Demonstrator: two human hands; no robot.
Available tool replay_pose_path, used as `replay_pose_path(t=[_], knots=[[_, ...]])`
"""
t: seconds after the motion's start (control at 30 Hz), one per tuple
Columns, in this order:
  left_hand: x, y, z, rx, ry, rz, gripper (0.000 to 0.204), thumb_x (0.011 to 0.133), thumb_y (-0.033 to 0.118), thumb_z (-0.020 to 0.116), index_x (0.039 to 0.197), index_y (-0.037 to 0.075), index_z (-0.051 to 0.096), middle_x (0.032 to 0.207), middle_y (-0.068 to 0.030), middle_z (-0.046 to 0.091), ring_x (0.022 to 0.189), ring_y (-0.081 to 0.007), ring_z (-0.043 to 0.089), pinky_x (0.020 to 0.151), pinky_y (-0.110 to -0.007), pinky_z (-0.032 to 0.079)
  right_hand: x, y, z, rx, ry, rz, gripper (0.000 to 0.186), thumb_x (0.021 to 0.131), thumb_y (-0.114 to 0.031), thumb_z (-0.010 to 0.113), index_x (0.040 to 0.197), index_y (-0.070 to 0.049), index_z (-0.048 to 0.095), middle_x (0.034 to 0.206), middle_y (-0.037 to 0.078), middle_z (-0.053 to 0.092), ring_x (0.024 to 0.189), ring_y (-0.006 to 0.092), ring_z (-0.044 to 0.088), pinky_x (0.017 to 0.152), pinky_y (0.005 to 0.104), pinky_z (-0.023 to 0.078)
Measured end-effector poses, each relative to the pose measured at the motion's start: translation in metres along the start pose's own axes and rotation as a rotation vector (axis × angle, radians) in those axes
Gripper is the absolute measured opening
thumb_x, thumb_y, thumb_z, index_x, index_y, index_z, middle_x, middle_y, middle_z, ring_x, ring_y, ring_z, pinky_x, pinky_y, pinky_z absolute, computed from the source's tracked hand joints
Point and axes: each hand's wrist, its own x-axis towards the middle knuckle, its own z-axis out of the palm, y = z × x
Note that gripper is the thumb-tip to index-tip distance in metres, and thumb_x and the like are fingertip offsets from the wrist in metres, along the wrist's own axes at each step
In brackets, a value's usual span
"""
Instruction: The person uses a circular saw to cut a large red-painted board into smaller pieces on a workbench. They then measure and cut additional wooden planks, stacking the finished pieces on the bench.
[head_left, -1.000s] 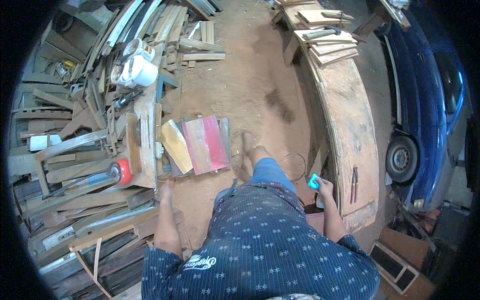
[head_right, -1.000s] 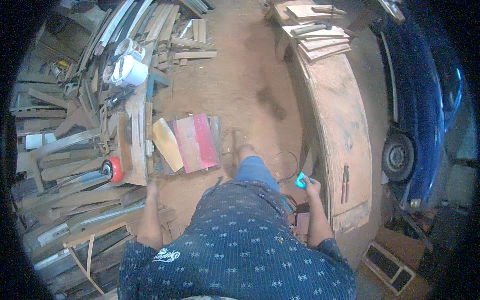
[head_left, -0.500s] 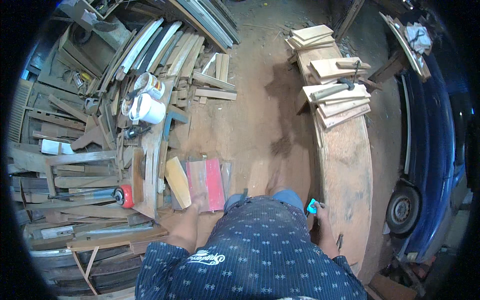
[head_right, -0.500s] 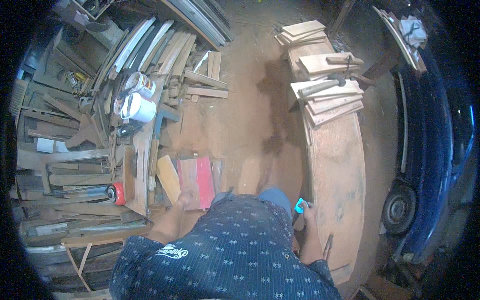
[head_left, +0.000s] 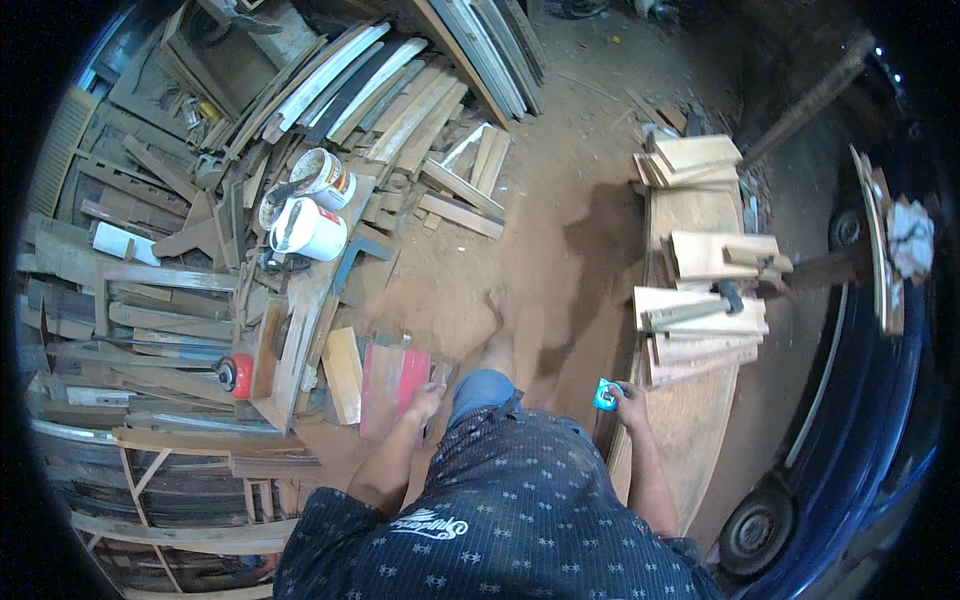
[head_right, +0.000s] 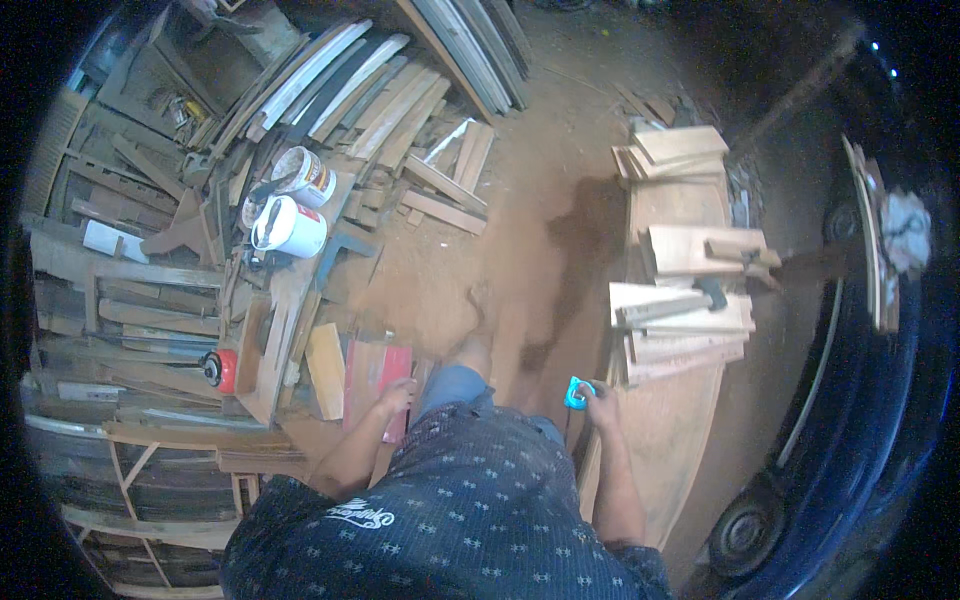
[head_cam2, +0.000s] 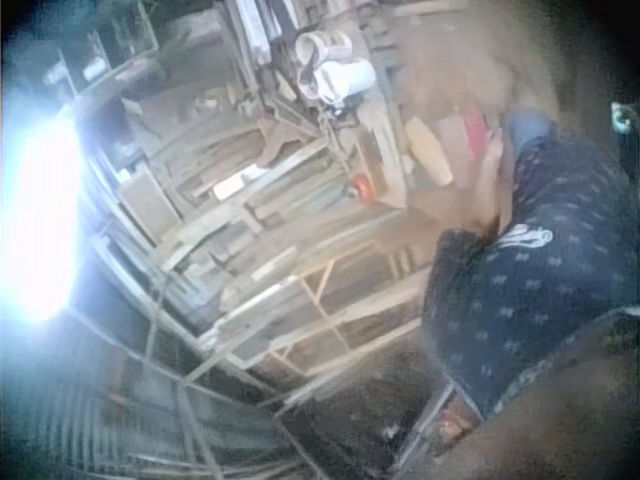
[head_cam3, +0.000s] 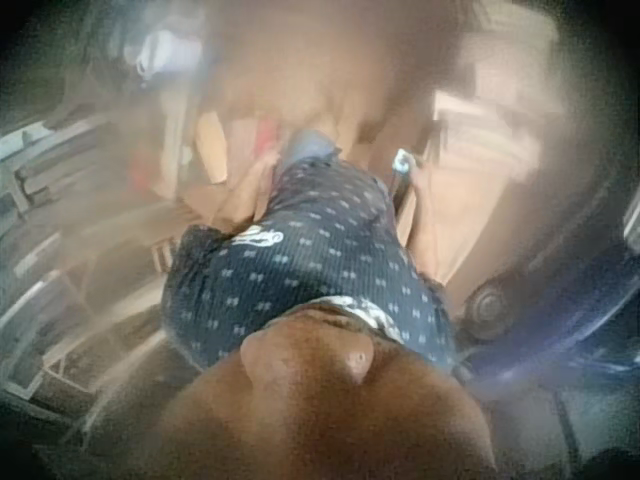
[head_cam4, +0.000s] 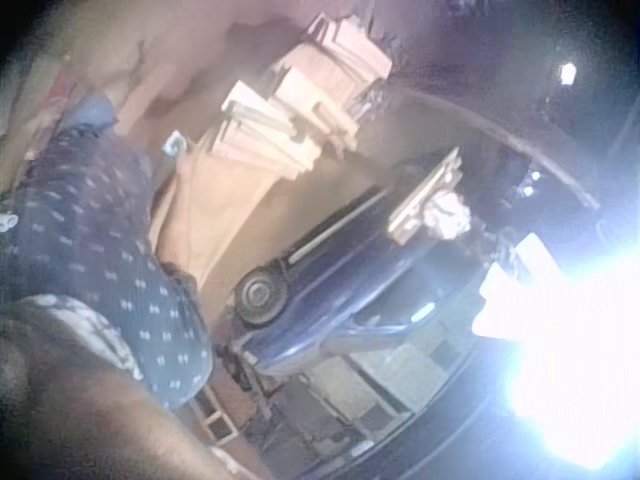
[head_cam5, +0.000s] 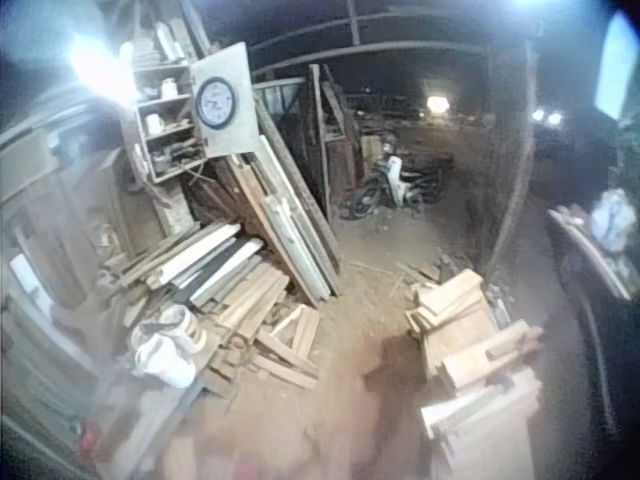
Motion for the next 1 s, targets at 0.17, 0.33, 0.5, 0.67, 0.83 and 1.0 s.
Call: replay_pose_path(t=[0.17, 0.33, 0.5, 0.67, 0.83, 1.0], knots=[[0.07, 0.044, 0.001, 0.198, 0.096, -0.058, 0.044, 0.096, 0.038, 0.057, 0.119, 0.001, 0.065, 0.093, -0.013, 0.07, 0.078, -0.021, 0.065, 0.068, -0.039, 0.051, 0.121, -0.091, 0.03, -0.003, -0.041, -0.033, 0.033, 0.093, -0.021, 0.068, 0.112, 0.005, 0.065, 0.095, 0.007, 0.071, 0.081, 0.0128, 0.066, 0.069, 0.0271, 0.053], [0.157, 0.117, -0.026, 0.437, -0.031, -0.161, 0.05, 0.095, 0.04, 0.055, 0.122, -0.001, 0.063, 0.098, -0.018, 0.07, 0.094, -0.0247, 0.068, 0.077, -0.038, 0.053, 0.214, -0.157, 0.031, 0.001, -0.007, 0.072, 0.033, 0.092, -0.025, 0.068, 0.112, 0.0, 0.067, 0.087, 0.004, 0.07, 0.069, 0.0109, 0.063, 0.056, 0.0256, 0.05], [0.231, 0.276, -0.078, 0.029, 0.293, 0.054, 0.047, 0.097, 0.033, 0.054, 0.128, -0.001, 0.06, 0.117, -0.018, 0.068, 0.111, -0.0264, 0.064, 0.094, -0.035, 0.048, 0.299, -0.247, 0.025, 0.017, 0.017, 0.182, 0.033, 0.094, -0.029, 0.062, 0.112, -0.001, 0.067, 0.094, 0.006, 0.069, 0.074, 0.0131, 0.065, 0.056, 0.0265, 0.051], [0.251, 0.454, -0.119, -0.284, 0.274, 0.091, 0.045, 0.095, 0.032, 0.06, 0.127, 0.0, 0.061, 0.116, -0.0144, 0.068, 0.104, -0.0223, 0.063, 0.091, -0.032, 0.048, 0.381, -0.317, 0.014, 0.099, 0.07, 0.237, 0.035, 0.093, -0.035, 0.064, 0.105, -0.002, 0.067, 0.085, 0.006, 0.067, 0.067, 0.0135, 0.061, 0.05, 0.0264, 0.043], [0.284, 0.513, -0.123, -0.181, 0.5, 0.297, 0.042, 0.095, 0.033, 0.06, 0.123, 0.001, 0.064, 0.11, -0.0136, 0.069, 0.094, -0.0211, 0.063, 0.086, -0.033, 0.049, 0.487, -0.341, 0.025, 0.012, 0.068, 0.308, 0.033, 0.092, -0.037, 0.065, 0.101, -0.005, 0.068, 0.08, 0.005, 0.066, 0.06, 0.0137, 0.059, 0.049, 0.0267, 0.044], [0.265, 0.56, -0.115, 0.206, 0.53, 0.224, 0.046, 0.091, 0.036, 0.063, 0.12, 0.001, 0.064, 0.116, -0.019, 0.068, 0.103, -0.0269, 0.065, 0.089, -0.038, 0.049, 0.6, -0.357, 0.021, -0.114, 0.008, 0.325, 0.026, 0.091, -0.032, 0.067, 0.101, -0.008, 0.067, 0.083, 0.004, 0.067, 0.065, 0.0137, 0.06, 0.047, 0.0294, 0.044]])
